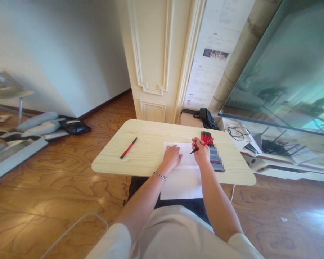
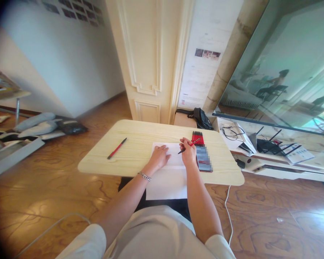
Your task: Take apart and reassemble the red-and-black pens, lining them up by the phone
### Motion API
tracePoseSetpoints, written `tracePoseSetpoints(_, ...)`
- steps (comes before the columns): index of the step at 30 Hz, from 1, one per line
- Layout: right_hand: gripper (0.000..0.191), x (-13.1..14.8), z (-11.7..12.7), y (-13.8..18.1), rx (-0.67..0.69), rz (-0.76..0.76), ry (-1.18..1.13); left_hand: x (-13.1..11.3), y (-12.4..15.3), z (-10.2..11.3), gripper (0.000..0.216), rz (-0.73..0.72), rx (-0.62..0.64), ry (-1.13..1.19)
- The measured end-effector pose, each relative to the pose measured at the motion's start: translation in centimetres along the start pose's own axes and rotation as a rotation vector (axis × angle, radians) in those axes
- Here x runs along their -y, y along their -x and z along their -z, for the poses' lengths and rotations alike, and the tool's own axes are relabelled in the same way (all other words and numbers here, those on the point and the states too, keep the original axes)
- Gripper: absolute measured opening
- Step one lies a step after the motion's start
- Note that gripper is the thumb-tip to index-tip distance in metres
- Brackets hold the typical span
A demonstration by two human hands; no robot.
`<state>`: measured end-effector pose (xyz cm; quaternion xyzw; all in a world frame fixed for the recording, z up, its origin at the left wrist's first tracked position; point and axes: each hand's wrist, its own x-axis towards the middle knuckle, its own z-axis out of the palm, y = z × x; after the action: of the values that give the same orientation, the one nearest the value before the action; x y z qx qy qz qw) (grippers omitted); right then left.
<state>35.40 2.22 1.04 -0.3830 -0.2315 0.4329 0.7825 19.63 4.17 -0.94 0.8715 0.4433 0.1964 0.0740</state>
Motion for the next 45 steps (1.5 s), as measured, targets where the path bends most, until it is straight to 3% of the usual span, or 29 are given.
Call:
tracePoseSetpoints(4, 0.029, 1.3, 0.4, 0.9, 0.074, -0.125, -0.060, 0.0, 0.5, 0.7, 0.022, -0.018, -0.062, 0.092)
tracePoseSetpoints(7, 0.057, 2.1, 0.6, 1.3, 0.090, -0.237, -0.055, 0.1, 1.6, 1.4, 0.023, 0.001, -0.134, 0.189)
tracePoseSetpoints(9, 0.064, 2.4, 0.7, 1.4, 0.098, -0.254, -0.045, 0.1, 2.4, 1.8, 0.024, 0.048, -0.169, 0.250)
tracePoseSetpoints(14, 0.056, 2.0, 1.0, 1.1, 0.056, -0.270, -0.025, 0.0, 4.2, 2.4, 0.025, 0.091, -0.208, 0.372)
tracePoseSetpoints(19, 0.055, 1.5, 0.7, 0.7, 0.071, -0.265, -0.181, -0.6, 4.8, 2.8, 0.025, 0.126, -0.196, 0.447)
tracePoseSetpoints(28, 0.018, 1.3, -0.4, 1.5, 0.040, 0.031, -0.232, -3.2, 5.8, 2.4, 0.027, 0.124, -0.037, 0.707)
tracePoseSetpoints(34, 0.019, 1.2, -0.7, 4.8, 0.070, 0.053, -0.159, -4.9, 5.8, 1.7, 0.037, 0.132, 0.040, 0.930)
tracePoseSetpoints(38, 0.023, 0.9, -0.8, 7.7, 0.128, 0.010, -0.108, -5.0, 5.2, 1.1, 0.047, 0.240, -0.016, 1.240)
tracePoseSetpoints(41, 0.023, 0.5, -0.5, 9.1, 0.157, -0.053, -0.051, -4.8, 4.9, 0.9, 0.045, 0.376, -0.127, 1.463)
tracePoseSetpoints(45, 0.026, 0.0, 0.4, 9.8, 0.119, -0.124, 0.146, -4.4, 4.7, 1.2, 0.044, 0.463, -0.243, 1.701)
